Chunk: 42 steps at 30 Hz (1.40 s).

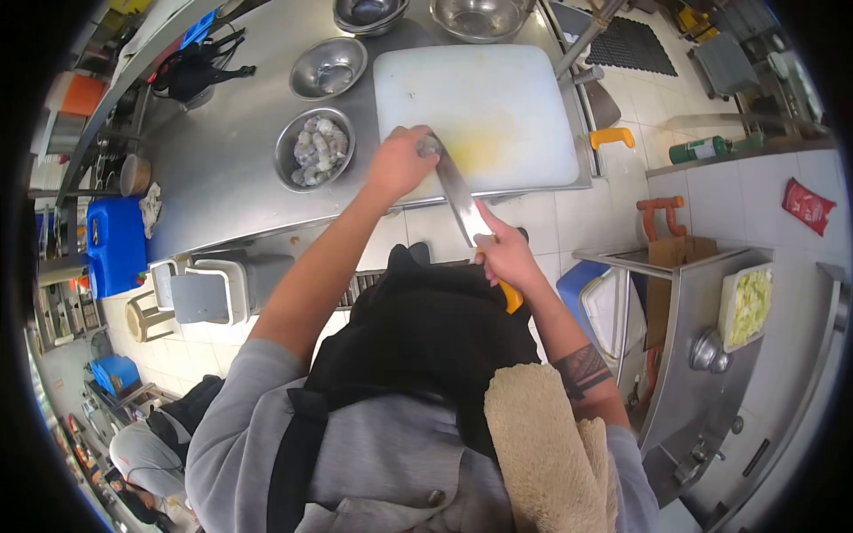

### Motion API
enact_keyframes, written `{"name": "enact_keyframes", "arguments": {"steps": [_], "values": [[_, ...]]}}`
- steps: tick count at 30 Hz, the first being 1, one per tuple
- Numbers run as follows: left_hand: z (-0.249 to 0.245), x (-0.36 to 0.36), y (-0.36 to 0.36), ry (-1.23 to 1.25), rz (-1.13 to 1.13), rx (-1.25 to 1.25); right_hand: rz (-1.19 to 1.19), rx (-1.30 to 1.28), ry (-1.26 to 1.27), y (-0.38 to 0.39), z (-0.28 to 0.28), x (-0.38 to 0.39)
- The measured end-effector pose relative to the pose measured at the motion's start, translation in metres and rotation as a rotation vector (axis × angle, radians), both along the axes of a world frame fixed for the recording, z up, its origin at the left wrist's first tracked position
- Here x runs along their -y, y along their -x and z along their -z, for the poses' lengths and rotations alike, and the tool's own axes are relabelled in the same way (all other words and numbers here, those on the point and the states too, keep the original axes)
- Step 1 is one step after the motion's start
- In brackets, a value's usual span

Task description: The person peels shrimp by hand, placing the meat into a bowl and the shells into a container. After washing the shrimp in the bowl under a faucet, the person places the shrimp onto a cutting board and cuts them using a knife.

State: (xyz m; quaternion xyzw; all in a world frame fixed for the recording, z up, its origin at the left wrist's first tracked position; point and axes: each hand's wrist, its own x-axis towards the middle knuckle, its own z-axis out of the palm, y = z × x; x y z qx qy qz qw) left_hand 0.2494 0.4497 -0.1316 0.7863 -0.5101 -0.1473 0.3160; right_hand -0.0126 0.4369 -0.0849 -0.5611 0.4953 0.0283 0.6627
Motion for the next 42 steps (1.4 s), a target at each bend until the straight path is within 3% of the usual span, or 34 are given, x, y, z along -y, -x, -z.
{"name": "enact_keyframes", "arguments": {"steps": [3, 8, 10, 14, 16, 19, 21, 28, 31, 33, 34, 38, 40, 41, 42], "values": [[0.004, 0.002, -0.010, 0.051, -0.045, -0.105, -0.033, 0.091, -0.045, -0.014, -0.001, 0.006], [-0.076, 0.010, -0.078, 0.169, -0.160, -0.096, -0.098, 0.126, 0.086, -0.065, -0.064, 0.028], [-0.103, 0.022, -0.118, 0.091, -0.360, 0.080, -0.103, 0.162, 0.206, -0.078, -0.083, 0.036], [-0.115, -0.005, -0.181, 0.071, -0.329, 0.350, -0.055, 0.112, 0.319, -0.065, -0.087, 0.043], [-0.110, -0.029, -0.183, -0.495, -0.158, 0.318, -0.029, 0.097, 0.281, -0.048, -0.073, 0.039], [-0.046, -0.062, -0.169, -0.604, -0.117, 0.338, 0.024, 0.088, 0.199, -0.022, -0.040, 0.027], [-0.035, -0.073, -0.146, -0.410, -0.264, 0.258, 0.052, 0.050, 0.160, -0.011, -0.030, 0.017], [-0.061, -0.076, -0.151, -0.278, -0.247, -0.039, 0.102, 0.028, 0.114, 0.022, -0.015, -0.001], [-0.115, -0.055, -0.114, -0.205, -0.008, -0.247, 0.165, 0.109, 0.047, 0.036, -0.005, -0.004], [-0.130, -0.028, -0.095, -0.403, 0.380, -0.217, 0.191, 0.109, 0.029, 0.040, -0.001, -0.005], [-0.118, -0.010, -0.087, -0.495, 0.451, -0.336, 0.197, 0.112, 0.005, 0.041, 0.000, -0.006], [-0.054, 0.040, -0.050, -0.705, 0.701, -0.222, 0.220, 0.134, -0.012, 0.042, 0.009, -0.006], [-0.025, 0.043, -0.033, -0.366, 0.485, 0.078, 0.184, 0.143, 0.017, 0.042, 0.015, -0.001], [-0.019, 0.040, -0.025, -0.378, 0.501, 0.083, 0.201, 0.147, 0.006, 0.043, 0.021, 0.003], [-0.023, 0.028, -0.011, -0.273, 0.363, 0.068, 0.163, 0.146, 0.049, 0.043, 0.028, 0.009]]}}
